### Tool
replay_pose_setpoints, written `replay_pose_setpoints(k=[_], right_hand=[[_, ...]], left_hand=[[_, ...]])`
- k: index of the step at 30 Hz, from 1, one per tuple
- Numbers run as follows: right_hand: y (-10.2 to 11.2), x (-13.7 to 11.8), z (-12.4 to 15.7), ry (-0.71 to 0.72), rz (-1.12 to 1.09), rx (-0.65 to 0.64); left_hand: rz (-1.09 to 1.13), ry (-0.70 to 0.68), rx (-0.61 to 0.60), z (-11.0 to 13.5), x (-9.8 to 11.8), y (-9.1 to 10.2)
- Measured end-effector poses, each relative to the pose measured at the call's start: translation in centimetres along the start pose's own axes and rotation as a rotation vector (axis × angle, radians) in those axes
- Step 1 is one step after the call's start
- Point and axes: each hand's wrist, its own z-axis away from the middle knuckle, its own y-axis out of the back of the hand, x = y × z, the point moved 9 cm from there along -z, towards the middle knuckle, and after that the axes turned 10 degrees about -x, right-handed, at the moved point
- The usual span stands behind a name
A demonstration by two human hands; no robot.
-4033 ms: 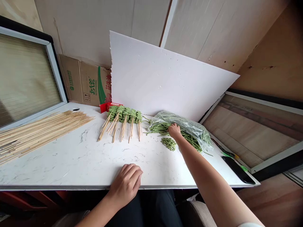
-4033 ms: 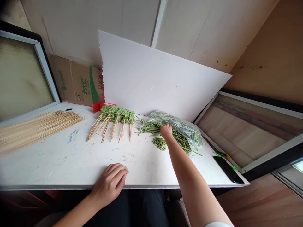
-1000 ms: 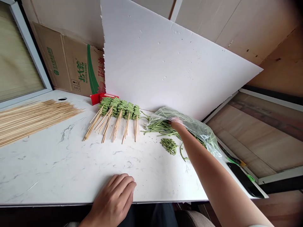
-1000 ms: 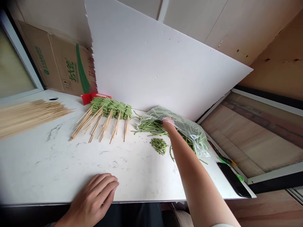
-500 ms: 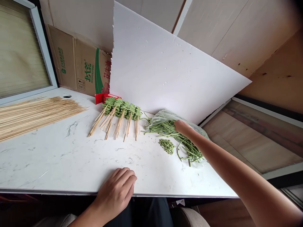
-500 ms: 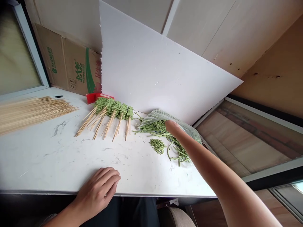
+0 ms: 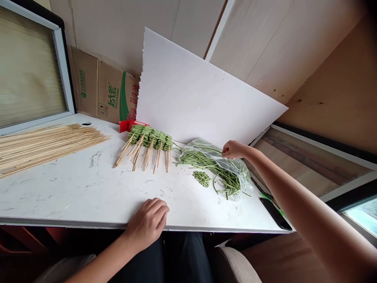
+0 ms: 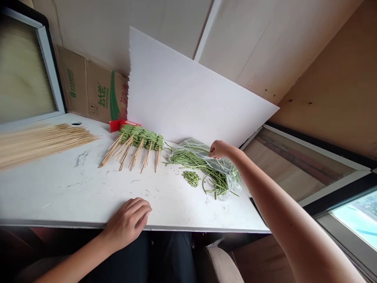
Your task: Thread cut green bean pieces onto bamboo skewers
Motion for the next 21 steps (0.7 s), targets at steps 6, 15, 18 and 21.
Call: replay_pose_setpoints(k=[6,15,18,21], right_hand=[[-4.7,-4.4,4.0,0.277,-0.319,0.058],[-13.4,-15.6,10.0,0.643,-0.832,0.049],[-16.0,-19.3,11.3,0.703,-1.004,0.091],[-18.0,-22.7,11.6,0.739,-1.123,0.163]], left_hand=[[0.101,0.012,0.059,-0.1,0.6,1.4],[0.432,0.365,0.204,-4.1,-2.7,6.2],[0.64,0.491,0.274,-4.5,-4.6,7.3],[0.779,0.431,0.278,-4.9,-4.8,8.1]])
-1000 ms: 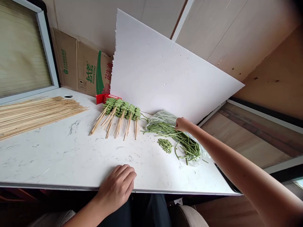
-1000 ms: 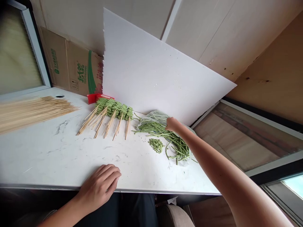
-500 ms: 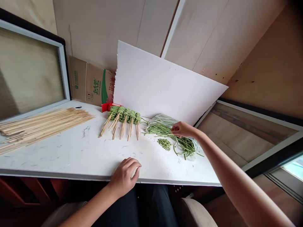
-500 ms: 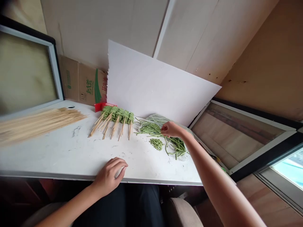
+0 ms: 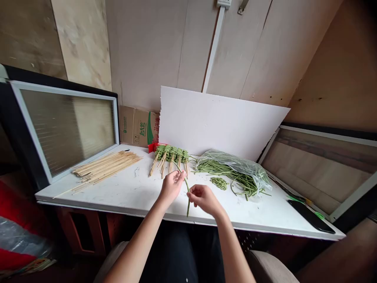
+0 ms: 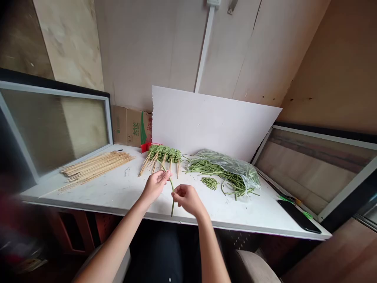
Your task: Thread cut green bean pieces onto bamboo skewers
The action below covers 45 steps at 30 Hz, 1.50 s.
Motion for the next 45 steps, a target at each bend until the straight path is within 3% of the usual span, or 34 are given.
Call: replay_pose_setpoints(k=[3,5,9,12,18,24,31,36,39,42,45], right_hand=[[-2.7,0.3,-0.9,0.049,-0.091,0.052],[-3.3,0.1,-1.2,0.066,-0.113,0.099],[-1.2,-1.0,0.3,0.124,-0.108,0.374],[1.0,-1.7,2.7,0.194,-0.175,0.559],[2.7,-2.1,5.5,0.253,-0.193,0.653],[3.4,-1.9,6.8,0.206,-0.051,0.728],[3.1,-1.6,6.9,0.209,0.222,0.743],[1.9,-1.4,6.8,0.197,0.214,0.786],[1.4,-1.8,6.4,0.21,0.196,0.772],[0.7,-2.2,5.8,0.233,0.179,0.715],[0.5,-2.1,5.6,0.242,0.145,0.737]], left_hand=[[0.057,-0.063,-0.014,0.2,1.1,0.6],[0.003,-0.096,-0.019,0.4,2.1,1.0],[-0.404,-0.181,-0.013,1.2,4.7,1.3],[-0.715,-0.266,-0.053,1.8,6.2,0.2],[-0.947,-0.285,-0.15,2.7,6.7,-2.2],[-0.978,-0.323,-0.185,3.3,6.5,-3.5],[-1.038,-0.341,-0.113,3.4,5.6,-3.8],[-0.783,-0.327,-0.222,3.4,5.1,-5.2],[-0.671,-0.323,-0.235,3.1,4.7,-4.9],[-0.66,-0.338,-0.221,2.9,4.5,-4.1],[-0.702,-0.364,-0.238,3.0,4.9,-3.8]])
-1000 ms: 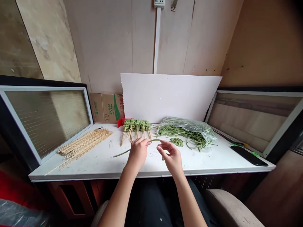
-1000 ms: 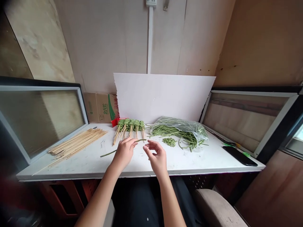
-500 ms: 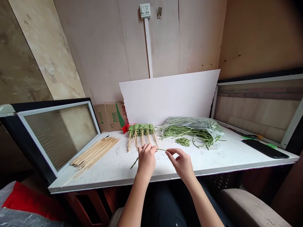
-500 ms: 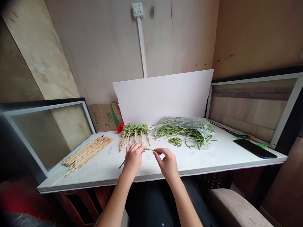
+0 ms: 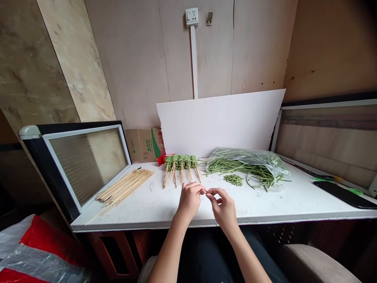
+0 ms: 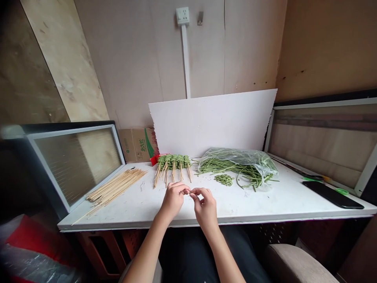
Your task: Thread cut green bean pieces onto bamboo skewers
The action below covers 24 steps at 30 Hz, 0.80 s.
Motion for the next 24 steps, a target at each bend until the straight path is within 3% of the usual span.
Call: replay_pose_setpoints(k=[5,9,12,15,19,24], right_hand=[[0.2,1.0,0.3,-0.053,-0.092,0.069],[0.9,2.3,0.2,-0.128,-0.275,0.056],[1.4,3.6,-0.3,-0.171,-0.307,-0.019],[2.1,5.9,-1.3,-0.184,-0.167,-0.108],[4.8,11.6,-4.4,-0.314,-0.065,-0.064],[10.0,16.3,-9.3,-0.453,0.13,0.131]], left_hand=[[0.054,-0.026,-0.096,-0.1,0.7,-0.6],[0.25,0.002,-0.129,-0.1,-0.6,-1.0],[0.36,0.085,-0.089,0.0,-2.5,-0.2],[0.33,0.115,-0.007,0.2,-3.5,1.6],[0.242,0.133,0.106,0.4,-4.0,3.7],[0.204,0.152,0.119,0.4,-4.5,3.7]])
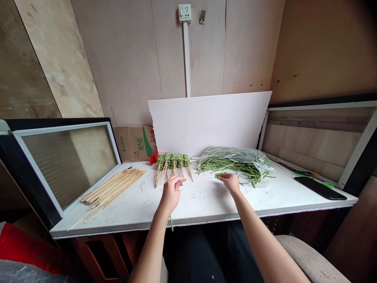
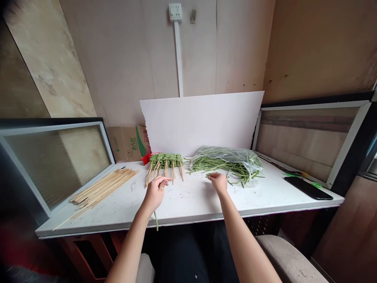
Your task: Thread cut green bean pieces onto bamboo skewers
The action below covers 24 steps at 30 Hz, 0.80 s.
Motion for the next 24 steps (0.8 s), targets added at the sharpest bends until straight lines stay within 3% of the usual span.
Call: replay_pose_setpoints(k=[4,8,11,14,17,21,24], right_hand=[[1.7,-0.3,-1.6,-0.023,0.054,0.121],[0.1,-2.0,0.9,0.063,0.033,0.137],[-3.1,-3.7,4.9,0.136,-0.157,0.053],[-7.3,-5.8,9.3,0.168,-0.421,-0.135],[-10.4,-8.9,12.9,0.252,-0.503,-0.327],[-11.3,-12.0,15.2,0.378,-0.5,-0.439],[-11.0,-12.4,15.5,0.395,-0.489,-0.442]], left_hand=[[0.016,0.021,-0.033,-0.1,-0.7,-0.7],[0.089,0.064,-0.065,0.0,-1.5,-1.2],[0.143,0.074,-0.07,0.1,-1.6,-1.2],[0.207,0.08,-0.086,0.1,-1.4,-1.3],[0.317,0.105,-0.078,0.0,-1.2,-1.1],[0.439,0.108,-0.101,0.0,-0.3,-1.0],[0.462,0.098,-0.168,0.1,0.7,-1.4]])
